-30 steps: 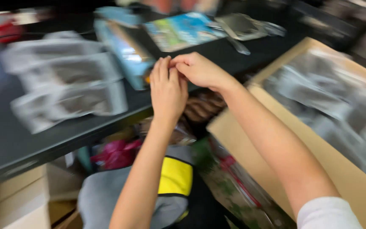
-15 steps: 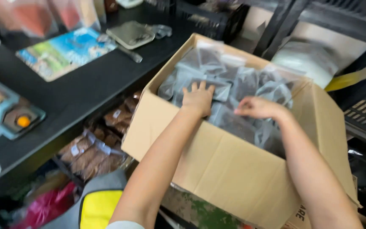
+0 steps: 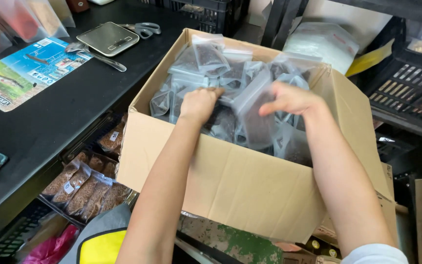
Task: The person removes small plastic bags containing dark powder from a cardboard box, places them on a table, and uses a heat sealer to seal the openings of the bags.
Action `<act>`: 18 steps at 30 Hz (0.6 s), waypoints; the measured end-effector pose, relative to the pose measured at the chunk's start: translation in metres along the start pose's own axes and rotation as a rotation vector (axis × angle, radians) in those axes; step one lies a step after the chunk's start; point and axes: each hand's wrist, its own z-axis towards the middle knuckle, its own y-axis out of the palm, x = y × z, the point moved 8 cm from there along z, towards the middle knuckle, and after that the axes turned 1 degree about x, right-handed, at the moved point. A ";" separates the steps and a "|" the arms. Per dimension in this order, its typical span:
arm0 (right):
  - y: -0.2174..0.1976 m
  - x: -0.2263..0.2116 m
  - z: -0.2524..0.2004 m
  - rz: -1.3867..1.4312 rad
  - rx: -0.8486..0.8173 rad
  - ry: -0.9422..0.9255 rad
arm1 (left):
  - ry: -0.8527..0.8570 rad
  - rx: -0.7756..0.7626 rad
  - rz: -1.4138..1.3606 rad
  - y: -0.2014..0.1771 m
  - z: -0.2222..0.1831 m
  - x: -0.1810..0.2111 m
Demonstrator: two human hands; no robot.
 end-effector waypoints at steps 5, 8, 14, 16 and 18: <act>-0.043 0.055 0.009 0.716 0.385 0.047 | 0.417 0.309 0.084 -0.076 -0.039 0.064; -0.013 0.071 0.014 0.813 0.388 0.227 | 0.499 0.530 0.119 -0.097 -0.050 0.071; 0.018 0.080 0.035 0.726 0.460 0.349 | 0.040 0.272 -0.450 -0.077 -0.031 0.016; 0.026 0.082 0.040 0.678 0.485 0.397 | -0.215 0.074 -0.710 -0.027 -0.016 -0.020; 0.029 0.091 0.039 0.619 0.533 0.454 | -0.292 -0.056 -0.906 0.040 0.011 -0.052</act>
